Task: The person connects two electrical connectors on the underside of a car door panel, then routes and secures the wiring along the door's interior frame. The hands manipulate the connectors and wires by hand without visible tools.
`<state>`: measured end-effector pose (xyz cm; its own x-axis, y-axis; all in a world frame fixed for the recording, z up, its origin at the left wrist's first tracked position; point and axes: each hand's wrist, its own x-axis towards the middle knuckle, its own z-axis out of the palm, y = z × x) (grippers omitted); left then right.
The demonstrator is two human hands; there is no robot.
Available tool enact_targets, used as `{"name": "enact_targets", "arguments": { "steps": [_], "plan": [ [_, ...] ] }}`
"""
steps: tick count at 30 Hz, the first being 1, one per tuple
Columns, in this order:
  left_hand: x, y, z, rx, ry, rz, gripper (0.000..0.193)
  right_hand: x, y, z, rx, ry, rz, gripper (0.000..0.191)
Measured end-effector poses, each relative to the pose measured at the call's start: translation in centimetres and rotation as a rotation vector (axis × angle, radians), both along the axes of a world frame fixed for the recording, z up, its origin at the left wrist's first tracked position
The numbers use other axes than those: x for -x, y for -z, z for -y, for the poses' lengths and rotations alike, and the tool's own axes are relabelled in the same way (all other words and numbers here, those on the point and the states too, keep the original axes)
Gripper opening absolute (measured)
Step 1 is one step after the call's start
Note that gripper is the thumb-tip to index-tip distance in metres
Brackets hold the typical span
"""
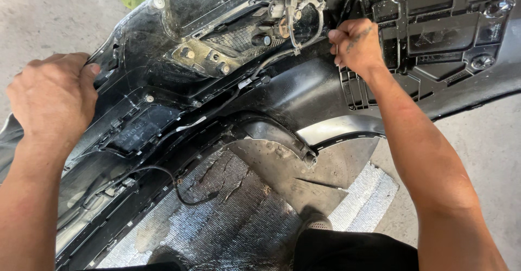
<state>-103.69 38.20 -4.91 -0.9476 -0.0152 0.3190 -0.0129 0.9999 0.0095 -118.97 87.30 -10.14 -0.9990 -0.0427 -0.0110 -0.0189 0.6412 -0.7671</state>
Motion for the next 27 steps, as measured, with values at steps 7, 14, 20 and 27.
{"name": "enact_targets", "arguments": {
  "steps": [7,14,20,27],
  "plan": [
    [0.1,0.5,0.3,0.001,0.013,0.013,0.02,0.8,3.1,0.5,0.684,0.306,0.179,0.03],
    [0.3,0.9,0.8,0.011,0.036,0.001,0.018,-1.3,1.5,-1.4,0.225,0.107,-0.056,0.024],
    [0.2,1.1,1.0,-0.047,0.083,0.018,0.02,-2.2,1.1,-2.3,-0.239,-0.161,-0.456,0.011],
    [0.1,0.9,0.9,0.023,0.049,-0.016,0.018,-1.4,1.5,-1.9,-0.302,-0.175,-0.498,0.008]
  ]
}}
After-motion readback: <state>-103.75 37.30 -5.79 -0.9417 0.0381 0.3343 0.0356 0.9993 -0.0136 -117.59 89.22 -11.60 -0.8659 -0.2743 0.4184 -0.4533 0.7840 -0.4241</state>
